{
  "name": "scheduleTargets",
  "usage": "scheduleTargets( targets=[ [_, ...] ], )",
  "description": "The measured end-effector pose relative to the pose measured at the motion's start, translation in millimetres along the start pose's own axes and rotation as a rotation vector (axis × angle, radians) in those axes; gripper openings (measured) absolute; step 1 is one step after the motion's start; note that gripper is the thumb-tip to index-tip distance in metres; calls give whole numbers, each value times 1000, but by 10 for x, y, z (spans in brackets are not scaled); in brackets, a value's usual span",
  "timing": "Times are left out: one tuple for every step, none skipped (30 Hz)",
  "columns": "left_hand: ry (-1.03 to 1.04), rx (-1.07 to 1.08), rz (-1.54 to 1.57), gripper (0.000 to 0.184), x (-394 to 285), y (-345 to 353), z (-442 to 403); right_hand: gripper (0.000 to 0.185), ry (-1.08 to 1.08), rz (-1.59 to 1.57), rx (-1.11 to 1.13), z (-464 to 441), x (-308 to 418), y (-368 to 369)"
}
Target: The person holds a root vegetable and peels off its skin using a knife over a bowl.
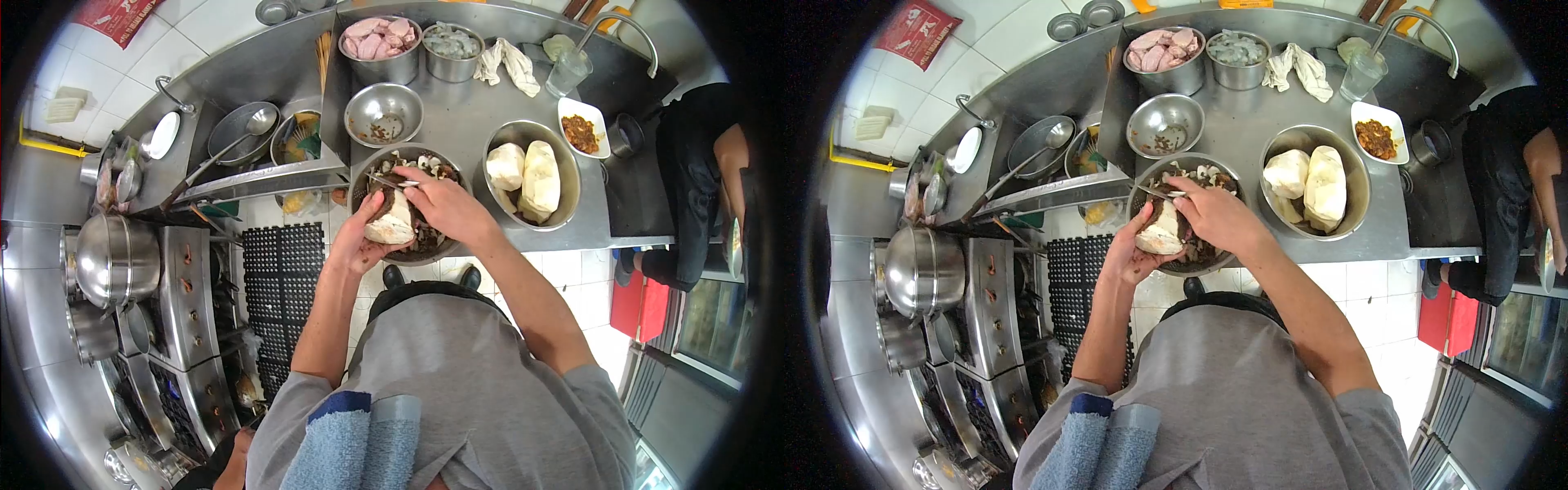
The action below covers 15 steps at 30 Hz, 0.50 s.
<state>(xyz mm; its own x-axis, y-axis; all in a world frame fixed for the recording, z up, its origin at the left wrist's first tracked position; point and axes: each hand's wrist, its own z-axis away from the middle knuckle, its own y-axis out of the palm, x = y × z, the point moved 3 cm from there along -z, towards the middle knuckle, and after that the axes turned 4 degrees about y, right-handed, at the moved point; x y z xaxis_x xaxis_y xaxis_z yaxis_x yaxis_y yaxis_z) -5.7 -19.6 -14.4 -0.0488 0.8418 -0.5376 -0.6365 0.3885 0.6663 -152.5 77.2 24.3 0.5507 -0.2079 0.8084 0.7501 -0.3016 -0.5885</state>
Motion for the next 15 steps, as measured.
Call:
scheduleTargets(
  targets=[
    [-16, 2, 13, 40, 8, 13, 8, 41, 0, 1, -30, 45, -33, -5],
    [-29, 3, 28, 40, 9, 23, 22, 42, -2, 2, -58, 82, -58, -21],
    [-13, -5, 39, 41, -15, 36, 38, 42, 7, 14, -31, 112, -74, -51],
    [-1, -13, 50, 41, -34, 55, 62, 42, 20, 27, -4, 155, -85, -98],
    [8, -20, 62, 41, -37, 70, 75, 43, 36, 41, 22, 191, -94, -131],
    [1, -15, 47, 41, -28, 76, 84, 43, 36, 56, 18, 219, -90, -135],
    [-3, -9, 32, 41, -32, 79, 90, 43, 34, 70, 13, 230, -74, -129],
    [-2, -3, 15, 41, -47, 84, 84, 43, 27, 86, 7, 219, -48, -131],
    [-3, 12, -12, 42, -55, 71, 71, 42, 34, 52, 10, 211, -5, -145],
    [-5, 7, -12, 43, -46, 48, 61, 41, 48, 60, 12, 197, 2, -113],
    [-6, 7, -10, 43, -26, 35, 36, 40, 62, 72, 13, 174, -10, -82],
    [-9, 6, -7, 44, 0, 28, 20, 40, 78, 84, 14, 157, -37, -54],
    [-16, -8, -51, 44, 60, 32, 11, 38, 93, 60, 7, 138, -75, -39],
    [-19, -20, -96, 45, 131, 52, 7, 37, 105, 37, -1, 86, -133, -33],
    [-36, -9, -107, 46, 160, 142, 78, 36, 118, 10, -13, 11, -237, -8]
  ],
)
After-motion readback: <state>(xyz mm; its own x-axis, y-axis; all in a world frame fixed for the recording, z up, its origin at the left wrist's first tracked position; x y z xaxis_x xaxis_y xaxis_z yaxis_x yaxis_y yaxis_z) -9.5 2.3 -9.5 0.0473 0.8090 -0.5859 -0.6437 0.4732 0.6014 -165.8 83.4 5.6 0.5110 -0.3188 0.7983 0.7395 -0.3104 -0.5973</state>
